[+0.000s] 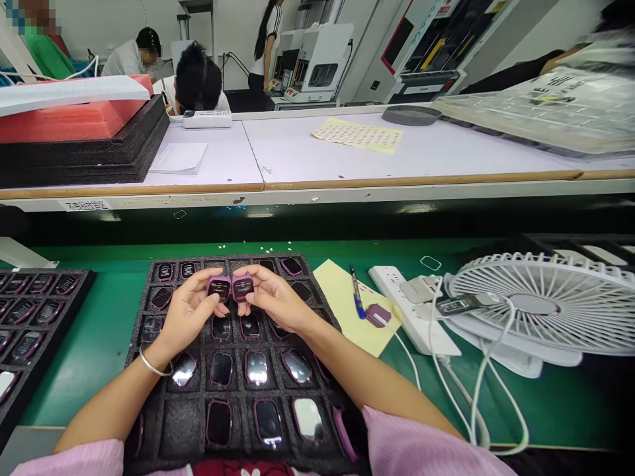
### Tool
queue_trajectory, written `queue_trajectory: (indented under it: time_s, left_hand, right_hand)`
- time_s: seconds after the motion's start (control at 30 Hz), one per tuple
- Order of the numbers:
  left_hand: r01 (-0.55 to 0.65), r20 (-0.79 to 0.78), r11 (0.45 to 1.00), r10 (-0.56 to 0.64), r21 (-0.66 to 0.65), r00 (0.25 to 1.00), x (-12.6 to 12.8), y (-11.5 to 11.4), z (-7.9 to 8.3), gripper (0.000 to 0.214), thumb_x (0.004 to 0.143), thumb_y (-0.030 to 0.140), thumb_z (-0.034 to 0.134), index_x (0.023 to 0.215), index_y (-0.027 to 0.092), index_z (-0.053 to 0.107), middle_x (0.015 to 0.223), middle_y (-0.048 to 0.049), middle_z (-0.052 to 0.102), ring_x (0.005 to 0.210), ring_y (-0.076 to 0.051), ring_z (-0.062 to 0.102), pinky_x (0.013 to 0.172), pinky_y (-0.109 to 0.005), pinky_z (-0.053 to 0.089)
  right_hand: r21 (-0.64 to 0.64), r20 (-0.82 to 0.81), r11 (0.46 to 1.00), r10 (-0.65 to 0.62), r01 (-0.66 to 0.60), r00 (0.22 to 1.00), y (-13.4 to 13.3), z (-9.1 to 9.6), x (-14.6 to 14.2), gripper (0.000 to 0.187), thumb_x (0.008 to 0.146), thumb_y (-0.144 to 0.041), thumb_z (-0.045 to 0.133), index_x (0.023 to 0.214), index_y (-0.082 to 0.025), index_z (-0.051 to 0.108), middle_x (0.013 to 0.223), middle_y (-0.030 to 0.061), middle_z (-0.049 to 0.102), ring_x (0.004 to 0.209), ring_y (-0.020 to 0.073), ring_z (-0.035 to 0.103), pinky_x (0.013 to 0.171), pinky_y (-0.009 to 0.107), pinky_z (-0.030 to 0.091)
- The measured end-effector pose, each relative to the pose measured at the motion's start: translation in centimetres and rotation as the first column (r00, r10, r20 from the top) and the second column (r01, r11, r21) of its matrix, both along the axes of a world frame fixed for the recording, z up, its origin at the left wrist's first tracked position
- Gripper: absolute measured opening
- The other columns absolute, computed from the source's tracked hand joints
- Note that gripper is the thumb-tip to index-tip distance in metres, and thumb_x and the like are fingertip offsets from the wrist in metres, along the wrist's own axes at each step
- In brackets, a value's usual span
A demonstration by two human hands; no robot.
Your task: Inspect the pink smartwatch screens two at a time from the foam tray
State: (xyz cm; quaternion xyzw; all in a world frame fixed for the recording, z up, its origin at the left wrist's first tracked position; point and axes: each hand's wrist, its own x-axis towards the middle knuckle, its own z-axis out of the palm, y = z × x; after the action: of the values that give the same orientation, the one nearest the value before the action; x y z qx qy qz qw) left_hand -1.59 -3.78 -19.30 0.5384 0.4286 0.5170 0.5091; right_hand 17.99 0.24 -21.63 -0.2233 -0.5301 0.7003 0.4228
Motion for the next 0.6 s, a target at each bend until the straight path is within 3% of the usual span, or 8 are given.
queue_trajectory:
  time_s: [0.2, 0.37, 0.6]
  left_hand:
    - [0.004, -0.009, 1.0, -0.004, 0.001, 1.0, -0.1, 0.1, -0.1, 0.038, 0.084, 0.027, 0.071, 0.121, 0.018, 0.063, 0.104, -0.0081, 0.071, 0.064, -0.015, 0.072, 0.062, -0.03, 0.062]
    - [-0.068, 0.018, 0.996, 0.067, 0.051, 0.998, -0.8, 0.2, 0.0, 0.038, 0.086, 0.028, 0.07, 0.123, 0.02, 0.063, 0.108, -0.0075, 0.069, 0.066, -0.015, 0.073, 0.064, -0.03, 0.063]
    - [-0.066, 0.027, 0.998, 0.066, 0.011, 0.997, -0.9, 0.5, -0.2, 0.038, 0.085, 0.029, 0.071, 0.121, 0.02, 0.063, 0.109, -0.0075, 0.069, 0.065, -0.015, 0.072, 0.064, -0.031, 0.062]
  right_hand:
    - [-0.003, 0.001, 1.0, 0.004, -0.004, 1.0, 0.0, 0.0, 0.0, 0.036, 0.082, -0.024, 0.074, 0.115, -0.02, 0.06, 0.086, 0.0004, 0.068, 0.064, 0.0142, 0.069, 0.06, 0.028, 0.053]
    - [-0.012, -0.011, 1.0, -0.008, 0.008, 1.0, 0.2, 0.0, 0.3, 0.036, 0.082, -0.025, 0.076, 0.114, -0.021, 0.061, 0.098, 0.0048, 0.072, 0.065, 0.0145, 0.069, 0.059, 0.028, 0.054]
    - [-0.037, -0.012, 0.999, -0.004, 0.004, 1.0, 0.3, -0.4, 0.1, 0.034, 0.082, -0.02, 0.072, 0.114, -0.021, 0.06, 0.102, 0.0057, 0.073, 0.064, 0.0133, 0.069, 0.059, 0.027, 0.053]
